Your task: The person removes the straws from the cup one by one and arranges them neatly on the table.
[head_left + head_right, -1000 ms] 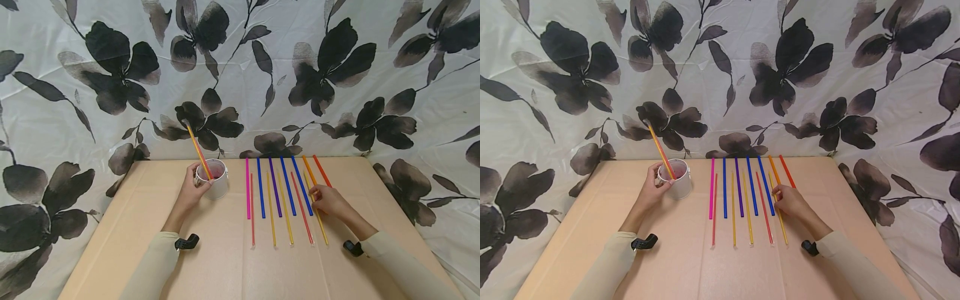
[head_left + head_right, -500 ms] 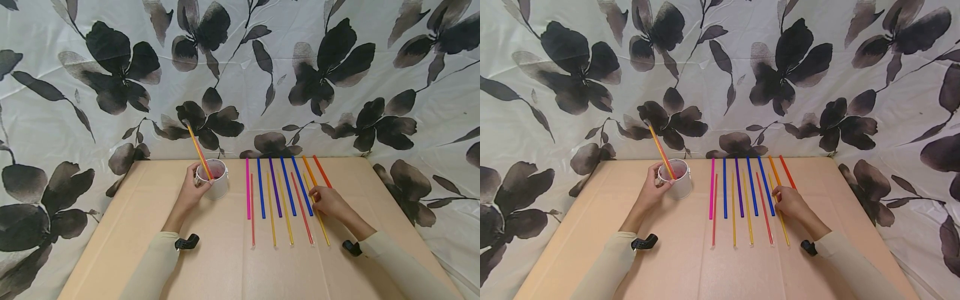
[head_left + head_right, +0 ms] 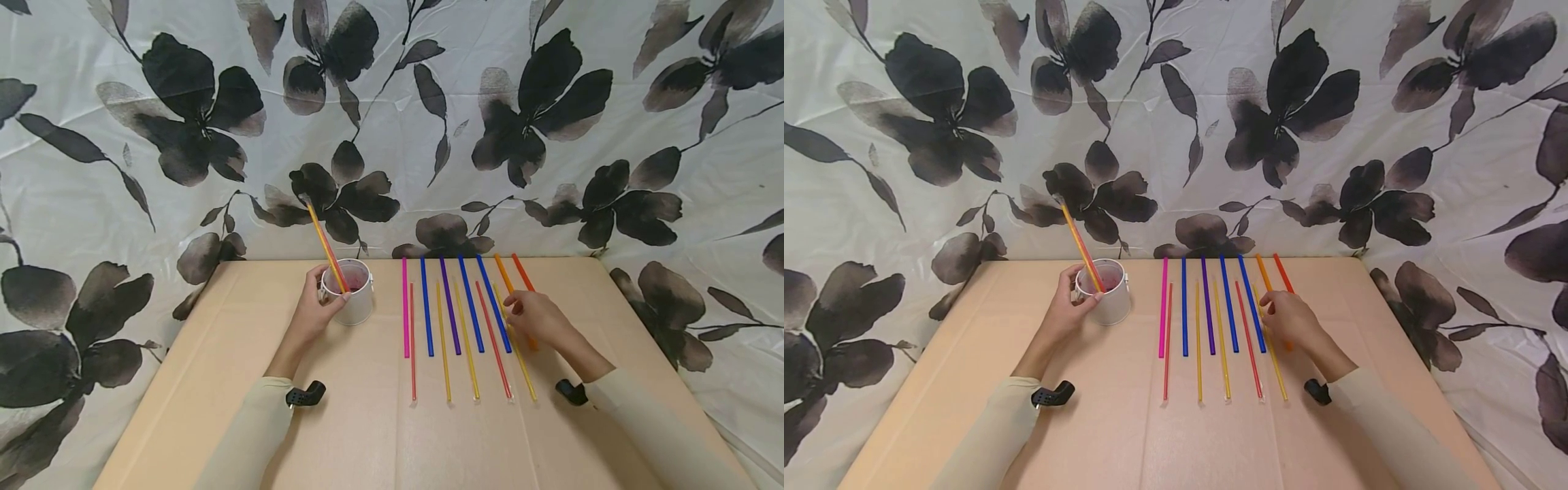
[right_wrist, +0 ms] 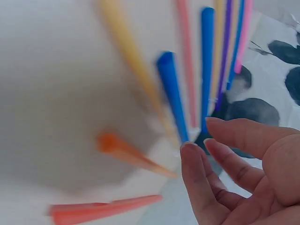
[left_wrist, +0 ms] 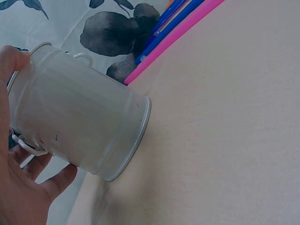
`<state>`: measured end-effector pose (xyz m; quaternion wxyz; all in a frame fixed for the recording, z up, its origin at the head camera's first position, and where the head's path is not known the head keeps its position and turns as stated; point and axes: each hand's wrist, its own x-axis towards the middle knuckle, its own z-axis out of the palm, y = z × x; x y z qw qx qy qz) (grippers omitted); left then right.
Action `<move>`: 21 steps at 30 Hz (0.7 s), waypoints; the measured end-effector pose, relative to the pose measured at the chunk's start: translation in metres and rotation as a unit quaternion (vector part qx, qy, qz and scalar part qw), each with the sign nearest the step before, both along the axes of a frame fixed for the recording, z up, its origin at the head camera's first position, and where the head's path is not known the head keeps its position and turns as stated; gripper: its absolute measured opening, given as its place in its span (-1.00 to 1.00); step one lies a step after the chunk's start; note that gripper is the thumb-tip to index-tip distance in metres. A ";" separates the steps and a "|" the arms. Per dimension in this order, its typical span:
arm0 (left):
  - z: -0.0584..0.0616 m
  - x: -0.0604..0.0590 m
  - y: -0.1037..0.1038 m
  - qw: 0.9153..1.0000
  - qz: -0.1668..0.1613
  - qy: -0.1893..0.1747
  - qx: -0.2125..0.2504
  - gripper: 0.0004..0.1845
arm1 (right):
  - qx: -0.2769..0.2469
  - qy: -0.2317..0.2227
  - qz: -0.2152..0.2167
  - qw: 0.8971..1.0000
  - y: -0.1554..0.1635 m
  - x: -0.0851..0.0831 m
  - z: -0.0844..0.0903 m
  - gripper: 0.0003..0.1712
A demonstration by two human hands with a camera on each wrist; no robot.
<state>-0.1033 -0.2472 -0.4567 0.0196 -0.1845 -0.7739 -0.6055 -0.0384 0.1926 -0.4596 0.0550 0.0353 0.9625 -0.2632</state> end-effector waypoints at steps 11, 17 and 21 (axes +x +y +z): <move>0.000 0.003 0.000 1.000 0.004 0.001 -0.009 -0.16 | -0.075 0.125 0.067 0.987 -0.054 -0.032 0.039 -0.74; 0.000 0.002 -0.001 1.000 0.005 0.001 -0.009 -0.16 | -0.122 0.133 0.104 0.978 -0.107 -0.050 0.052 -0.76; -0.005 -0.004 -0.002 1.000 0.005 -0.001 -0.010 -0.16 | -0.151 0.135 0.134 0.970 -0.137 -0.064 0.057 -0.77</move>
